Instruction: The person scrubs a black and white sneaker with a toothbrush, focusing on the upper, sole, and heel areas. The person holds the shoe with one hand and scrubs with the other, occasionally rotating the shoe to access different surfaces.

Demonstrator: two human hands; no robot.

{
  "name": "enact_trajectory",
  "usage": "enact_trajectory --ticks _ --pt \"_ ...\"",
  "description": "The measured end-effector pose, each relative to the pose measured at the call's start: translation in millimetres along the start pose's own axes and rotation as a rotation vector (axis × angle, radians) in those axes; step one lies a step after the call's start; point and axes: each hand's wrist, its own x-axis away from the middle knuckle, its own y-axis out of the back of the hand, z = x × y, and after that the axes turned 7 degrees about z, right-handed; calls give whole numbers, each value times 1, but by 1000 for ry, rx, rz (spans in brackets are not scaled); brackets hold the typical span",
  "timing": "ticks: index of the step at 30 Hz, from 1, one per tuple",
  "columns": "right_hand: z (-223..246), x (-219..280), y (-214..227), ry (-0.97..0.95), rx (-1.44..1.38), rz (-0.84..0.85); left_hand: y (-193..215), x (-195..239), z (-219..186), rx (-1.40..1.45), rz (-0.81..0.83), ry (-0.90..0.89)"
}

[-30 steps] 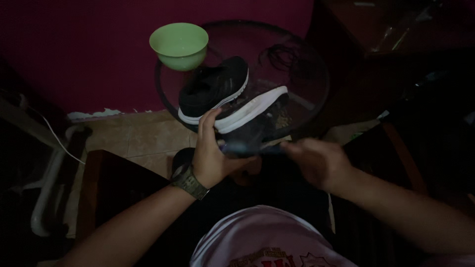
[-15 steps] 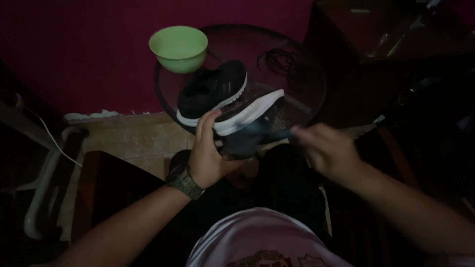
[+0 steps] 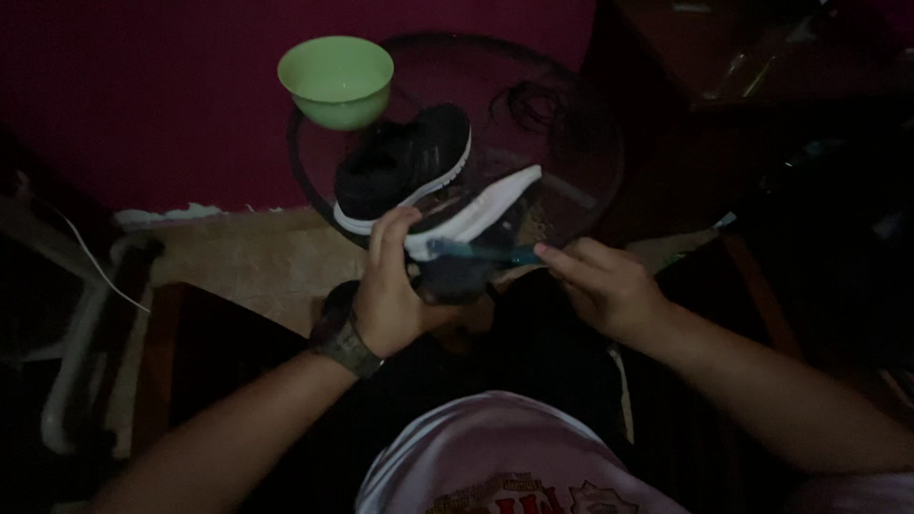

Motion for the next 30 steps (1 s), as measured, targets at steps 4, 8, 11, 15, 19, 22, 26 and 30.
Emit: enact_trajectory --ticks 4,8,11,15,19,22,26,30 --pt "-17 -13 -2 -165 83 -53 4 -2 -1 -29 -41 41" --pt "-21 -15 7 -330 68 -114 7 -3 -2 66 -4 72" --pt "-3 -10 6 -215 40 -69 5 -5 -2 -7 -14 -17" --pt "14 -9 -1 -24 21 10 3 -1 -3 -47 15 -28" --pt "1 -15 11 -225 38 -57 2 -2 2 87 18 116" --pt "-2 -17 20 -290 -3 -93 8 -5 7 -55 -11 158" --pt "14 -6 14 -139 38 48 6 -7 10 -2 -12 184" --pt "15 -7 7 -125 73 142 5 -6 9 61 -17 193"
